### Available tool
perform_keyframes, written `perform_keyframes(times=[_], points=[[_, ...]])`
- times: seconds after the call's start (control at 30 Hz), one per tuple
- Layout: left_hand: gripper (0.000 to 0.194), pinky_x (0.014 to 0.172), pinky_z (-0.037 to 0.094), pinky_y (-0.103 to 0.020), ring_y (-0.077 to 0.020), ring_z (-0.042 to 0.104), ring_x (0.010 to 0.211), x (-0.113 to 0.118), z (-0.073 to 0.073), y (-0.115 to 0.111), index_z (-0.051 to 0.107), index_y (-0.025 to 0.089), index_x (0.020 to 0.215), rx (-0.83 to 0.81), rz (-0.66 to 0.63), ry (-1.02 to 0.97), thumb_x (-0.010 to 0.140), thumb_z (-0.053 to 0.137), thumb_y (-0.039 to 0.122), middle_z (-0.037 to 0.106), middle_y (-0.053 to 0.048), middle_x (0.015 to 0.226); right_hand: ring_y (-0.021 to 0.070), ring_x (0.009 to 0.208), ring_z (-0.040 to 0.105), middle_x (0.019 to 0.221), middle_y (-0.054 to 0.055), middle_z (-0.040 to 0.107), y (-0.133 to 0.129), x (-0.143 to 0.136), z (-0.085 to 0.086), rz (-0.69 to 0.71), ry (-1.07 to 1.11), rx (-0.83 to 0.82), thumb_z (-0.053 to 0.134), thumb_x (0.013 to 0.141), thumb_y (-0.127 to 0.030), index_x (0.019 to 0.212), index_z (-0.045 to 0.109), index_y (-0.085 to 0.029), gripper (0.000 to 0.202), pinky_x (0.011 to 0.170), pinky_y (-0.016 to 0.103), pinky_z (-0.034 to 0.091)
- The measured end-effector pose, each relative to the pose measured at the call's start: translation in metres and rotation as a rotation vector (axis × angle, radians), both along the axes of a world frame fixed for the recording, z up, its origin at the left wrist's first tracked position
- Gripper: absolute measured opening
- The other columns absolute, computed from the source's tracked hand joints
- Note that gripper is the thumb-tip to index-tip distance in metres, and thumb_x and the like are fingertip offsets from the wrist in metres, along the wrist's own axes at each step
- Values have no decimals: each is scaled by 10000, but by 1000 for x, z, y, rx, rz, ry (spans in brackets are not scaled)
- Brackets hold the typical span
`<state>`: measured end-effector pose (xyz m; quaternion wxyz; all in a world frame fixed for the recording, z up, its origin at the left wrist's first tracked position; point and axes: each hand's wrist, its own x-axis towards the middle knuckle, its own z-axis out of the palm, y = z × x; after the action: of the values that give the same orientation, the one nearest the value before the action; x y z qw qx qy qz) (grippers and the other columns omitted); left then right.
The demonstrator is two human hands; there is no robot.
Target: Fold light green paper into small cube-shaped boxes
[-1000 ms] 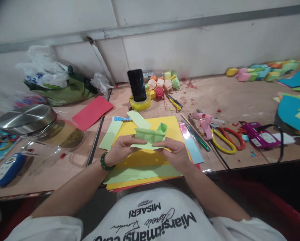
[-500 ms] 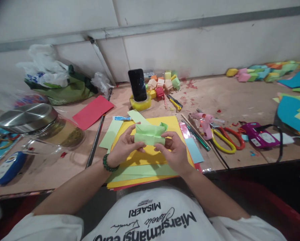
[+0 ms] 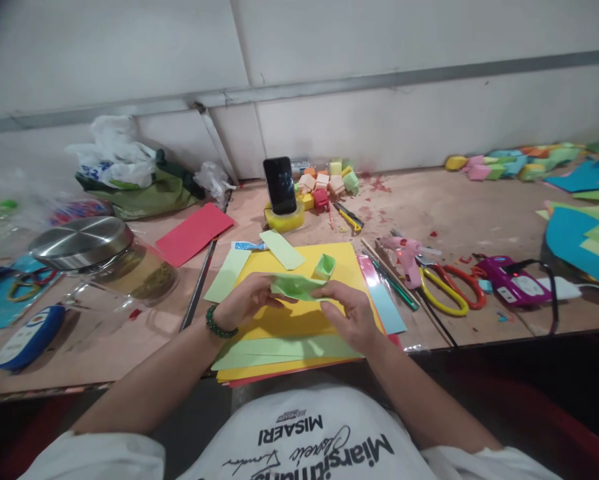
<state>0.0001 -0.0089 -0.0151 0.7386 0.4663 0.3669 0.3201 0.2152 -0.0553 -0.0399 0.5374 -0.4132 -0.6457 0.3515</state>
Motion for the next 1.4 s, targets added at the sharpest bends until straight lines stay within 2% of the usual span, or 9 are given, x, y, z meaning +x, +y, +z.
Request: perform_keyframes(times=[0.17,0.27,0.37,0.5,0.67,0.77,0.93,1.27,1.4], points=[[301,577,514,-281,-205,656,662,0,-11,1,653,137,740,-88,-14,-50,693,660,435,688,-95,694,169,614,596,644,30,640,1,-1,11,10,-53,26,417,910,-519,690,687,-210,465,593,305,500],[319,560,500,-287,-164,583,581,3,-13,-1,648,145,723,-67,7,4,703,674,462,631,-56,615,154,589,577,623,10,626,3,-6,12,-36,-119,-32,519,869,-479,654,637,-202,370,566,283,478],[359,549,480,-267,-125,509,539,7,-12,-3,639,141,664,45,23,92,664,717,492,555,-13,561,183,679,626,733,22,671,4,-12,12,-140,-285,-20,662,759,-432,763,613,-199,238,630,301,509],[449,581,461,-245,-137,519,621,9,-8,-7,663,128,653,203,12,132,664,689,577,573,-24,616,255,861,661,936,92,692,3,-16,8,-323,-508,150,683,734,-427,898,589,-208,289,732,374,531],[379,666,451,-254,-149,528,674,11,1,-14,700,139,714,480,-83,196,729,636,512,629,-36,690,279,819,668,877,118,707,0,-8,4,-433,-674,264,623,773,-358,945,607,-180,247,698,378,529],[346,667,451,-247,-169,548,735,13,4,-17,726,153,786,564,-117,197,731,631,480,666,-50,774,279,828,670,887,121,714,-5,-3,4,-467,-731,331,584,784,-330,938,619,-174,222,701,367,520],[407,634,464,-252,-171,552,704,15,1,-19,715,155,734,525,-135,157,707,638,554,655,-43,723,269,736,666,819,115,700,-14,-6,6,-565,-796,349,633,748,-515,929,596,-167,394,638,347,505],[616,671,480,-304,-188,597,678,10,-10,-11,669,129,723,344,19,65,687,579,737,635,-46,633,281,835,666,882,126,700,-4,-29,4,-540,-822,373,624,780,-406,977,582,-158,320,668,351,512],[546,671,483,-315,-191,583,663,7,-12,-9,654,163,664,393,27,87,732,571,699,603,-32,574,270,793,666,843,112,708,-3,-31,6,-503,-837,332,537,805,-282,900,606,-180,155,673,354,503]])
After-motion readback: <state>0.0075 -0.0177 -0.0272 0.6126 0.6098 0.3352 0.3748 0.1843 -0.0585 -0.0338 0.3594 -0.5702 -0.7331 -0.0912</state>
